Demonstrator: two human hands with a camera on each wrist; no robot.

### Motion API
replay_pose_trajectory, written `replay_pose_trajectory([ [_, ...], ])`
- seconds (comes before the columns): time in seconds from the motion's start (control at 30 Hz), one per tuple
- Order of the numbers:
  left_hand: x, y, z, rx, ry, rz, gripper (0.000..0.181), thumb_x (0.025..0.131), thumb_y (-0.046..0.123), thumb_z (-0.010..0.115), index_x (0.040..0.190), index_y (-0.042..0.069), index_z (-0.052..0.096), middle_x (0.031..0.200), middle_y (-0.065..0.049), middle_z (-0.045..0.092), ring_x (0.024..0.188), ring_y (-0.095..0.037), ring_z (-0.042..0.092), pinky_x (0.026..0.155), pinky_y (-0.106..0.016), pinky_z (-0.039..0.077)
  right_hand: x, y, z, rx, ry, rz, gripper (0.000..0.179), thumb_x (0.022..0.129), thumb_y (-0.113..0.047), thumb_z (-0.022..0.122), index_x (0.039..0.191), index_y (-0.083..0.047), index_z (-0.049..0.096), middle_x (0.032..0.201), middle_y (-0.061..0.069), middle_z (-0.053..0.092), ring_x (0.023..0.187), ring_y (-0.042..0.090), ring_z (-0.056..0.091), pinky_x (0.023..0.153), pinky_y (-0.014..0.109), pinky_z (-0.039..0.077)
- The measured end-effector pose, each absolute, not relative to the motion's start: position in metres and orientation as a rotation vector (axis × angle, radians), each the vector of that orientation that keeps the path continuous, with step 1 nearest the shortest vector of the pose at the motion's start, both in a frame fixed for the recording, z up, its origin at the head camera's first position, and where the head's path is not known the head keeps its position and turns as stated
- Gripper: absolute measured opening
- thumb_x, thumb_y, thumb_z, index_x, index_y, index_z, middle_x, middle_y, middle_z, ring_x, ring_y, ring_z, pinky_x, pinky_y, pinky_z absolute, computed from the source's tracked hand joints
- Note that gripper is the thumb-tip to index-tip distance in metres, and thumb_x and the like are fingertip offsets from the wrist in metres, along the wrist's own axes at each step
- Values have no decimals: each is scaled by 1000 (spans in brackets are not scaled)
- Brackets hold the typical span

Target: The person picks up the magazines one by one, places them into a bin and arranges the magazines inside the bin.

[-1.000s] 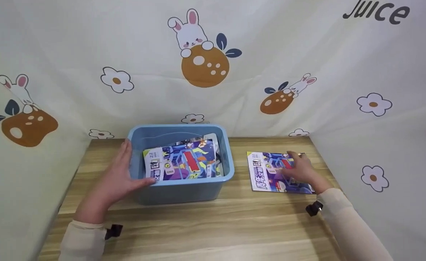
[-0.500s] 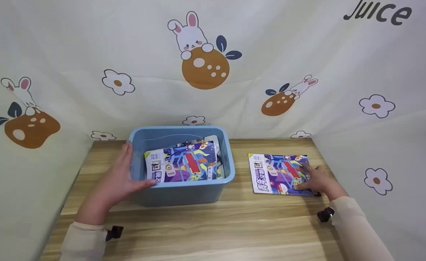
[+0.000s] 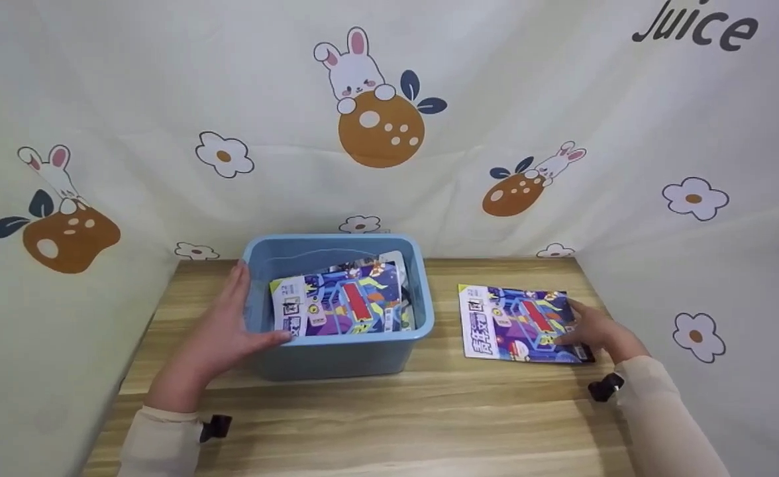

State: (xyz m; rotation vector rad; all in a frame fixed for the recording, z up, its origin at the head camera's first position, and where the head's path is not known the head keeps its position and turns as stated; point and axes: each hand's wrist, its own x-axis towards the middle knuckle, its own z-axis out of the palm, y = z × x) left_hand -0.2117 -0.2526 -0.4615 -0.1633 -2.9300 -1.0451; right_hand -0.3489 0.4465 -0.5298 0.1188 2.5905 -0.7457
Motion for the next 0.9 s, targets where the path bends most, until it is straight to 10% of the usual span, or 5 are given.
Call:
replay_pose_trajectory([
  [0.17, -212, -251, -462, -183, -2930, -1038, 153, 79, 82, 84, 176, 3, -5, 183, -24, -8, 167, -54, 3, 125, -78, 20, -342, 459, -537, 22, 2522, -981, 116, 97, -32, 88, 178, -10, 8, 173, 45, 10, 151, 60, 29, 126, 74, 30],
  [0.43, -211, -253, -459, -176, -2924, -1044, 153, 79, 83, 83, 176, 5, -6, 184, -23, -7, 167, -53, 4, 126, -78, 21, -344, 464, -545, 13, 2375, -1401, 96, 103, -23, 81, 179, -17, 22, 171, 37, 22, 133, 38, 56, 98, 32, 62],
  [0.9, -211, -253, -458, -175, -2932, -1015, 152, 80, 83, 82, 176, 3, -4, 183, -25, -6, 167, -52, 3, 127, -76, 20, -338, 455, -539, 106, 2125, -1737, 96, 107, -15, 76, 180, -33, 17, 171, 30, 20, 117, 24, 70, 98, 36, 65],
])
